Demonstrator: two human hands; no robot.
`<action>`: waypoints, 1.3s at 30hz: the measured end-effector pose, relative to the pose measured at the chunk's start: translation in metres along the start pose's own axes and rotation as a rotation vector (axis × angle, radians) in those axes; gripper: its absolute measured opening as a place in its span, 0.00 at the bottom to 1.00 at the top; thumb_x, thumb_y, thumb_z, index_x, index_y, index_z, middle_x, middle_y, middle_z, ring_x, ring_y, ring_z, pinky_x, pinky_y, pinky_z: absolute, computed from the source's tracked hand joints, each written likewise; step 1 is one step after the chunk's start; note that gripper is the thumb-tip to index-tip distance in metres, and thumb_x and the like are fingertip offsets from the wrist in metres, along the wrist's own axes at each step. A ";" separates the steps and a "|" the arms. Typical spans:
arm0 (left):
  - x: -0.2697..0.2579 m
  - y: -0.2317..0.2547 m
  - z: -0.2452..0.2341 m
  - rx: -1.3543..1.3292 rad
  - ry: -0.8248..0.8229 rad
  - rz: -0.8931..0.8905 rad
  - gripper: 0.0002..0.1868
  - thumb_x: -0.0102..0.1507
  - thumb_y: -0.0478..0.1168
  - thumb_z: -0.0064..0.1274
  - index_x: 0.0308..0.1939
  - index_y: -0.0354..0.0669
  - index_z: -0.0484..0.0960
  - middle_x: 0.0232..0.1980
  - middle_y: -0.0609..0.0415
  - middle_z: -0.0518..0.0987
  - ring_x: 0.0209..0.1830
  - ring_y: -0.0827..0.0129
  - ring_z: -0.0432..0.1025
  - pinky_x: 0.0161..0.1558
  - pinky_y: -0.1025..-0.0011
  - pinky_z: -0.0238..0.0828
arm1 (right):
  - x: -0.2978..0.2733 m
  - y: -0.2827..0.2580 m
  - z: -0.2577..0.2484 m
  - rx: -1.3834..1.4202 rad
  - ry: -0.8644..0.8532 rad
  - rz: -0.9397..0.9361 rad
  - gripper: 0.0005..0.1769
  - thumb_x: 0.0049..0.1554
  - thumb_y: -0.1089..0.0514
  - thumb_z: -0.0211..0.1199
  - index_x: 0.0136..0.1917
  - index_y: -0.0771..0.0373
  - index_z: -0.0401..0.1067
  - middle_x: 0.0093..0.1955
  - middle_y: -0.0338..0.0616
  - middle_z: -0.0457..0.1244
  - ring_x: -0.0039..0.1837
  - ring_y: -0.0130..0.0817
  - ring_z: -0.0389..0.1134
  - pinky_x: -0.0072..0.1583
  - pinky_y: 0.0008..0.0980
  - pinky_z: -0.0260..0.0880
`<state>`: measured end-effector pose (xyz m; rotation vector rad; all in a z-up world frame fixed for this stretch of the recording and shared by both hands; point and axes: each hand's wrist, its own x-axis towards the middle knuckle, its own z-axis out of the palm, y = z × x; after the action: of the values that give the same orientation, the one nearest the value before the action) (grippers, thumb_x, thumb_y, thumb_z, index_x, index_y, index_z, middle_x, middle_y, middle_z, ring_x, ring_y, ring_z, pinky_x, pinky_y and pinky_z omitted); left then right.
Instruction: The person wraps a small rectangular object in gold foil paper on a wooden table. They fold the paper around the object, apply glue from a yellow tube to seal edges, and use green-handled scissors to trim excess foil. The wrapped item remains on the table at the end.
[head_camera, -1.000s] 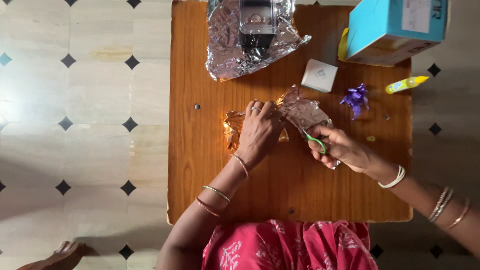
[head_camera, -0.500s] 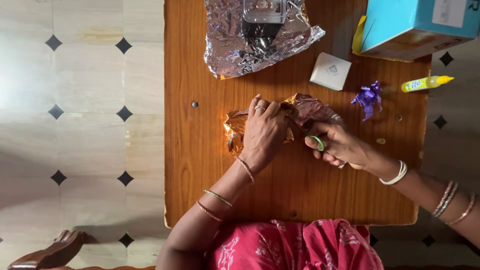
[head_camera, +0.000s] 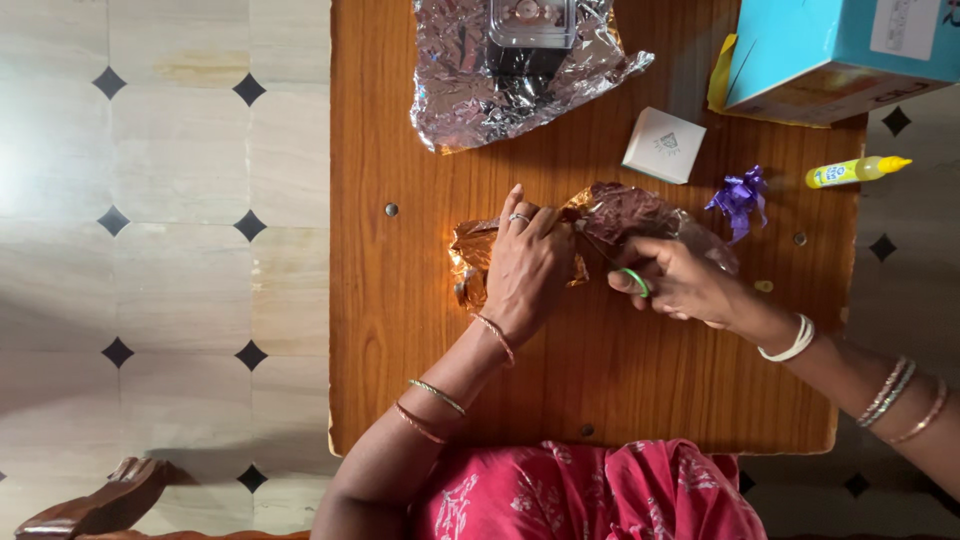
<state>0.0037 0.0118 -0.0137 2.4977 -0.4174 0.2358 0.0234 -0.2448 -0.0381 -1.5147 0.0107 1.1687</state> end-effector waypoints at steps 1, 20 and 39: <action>0.000 -0.001 0.000 -0.003 -0.005 0.007 0.04 0.62 0.35 0.52 0.34 0.38 0.79 0.42 0.48 0.75 0.52 0.52 0.69 0.78 0.47 0.50 | 0.002 -0.002 0.003 -0.045 0.053 0.050 0.26 0.51 0.41 0.71 0.51 0.62 0.70 0.32 0.41 0.66 0.25 0.17 0.57 0.25 0.19 0.51; 0.002 -0.001 -0.003 -0.037 0.008 0.024 0.08 0.59 0.34 0.55 0.41 0.36 0.75 0.35 0.47 0.74 0.45 0.51 0.71 0.76 0.46 0.53 | 0.025 0.006 0.003 0.441 0.173 0.069 0.10 0.55 0.64 0.56 0.49 0.63 0.75 0.43 0.46 0.72 0.38 0.22 0.74 0.29 0.16 0.57; 0.023 0.007 -0.038 0.157 0.018 -0.101 0.06 0.64 0.39 0.53 0.40 0.42 0.83 0.42 0.51 0.82 0.46 0.56 0.77 0.63 0.51 0.62 | 0.009 -0.035 0.026 -0.535 0.222 -0.078 0.17 0.59 0.50 0.67 0.43 0.67 0.70 0.28 0.45 0.63 0.28 0.26 0.62 0.32 0.26 0.59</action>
<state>0.0201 0.0233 0.0267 2.6591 -0.2740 0.2598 0.0317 -0.2087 -0.0141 -2.0902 -0.2256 0.9772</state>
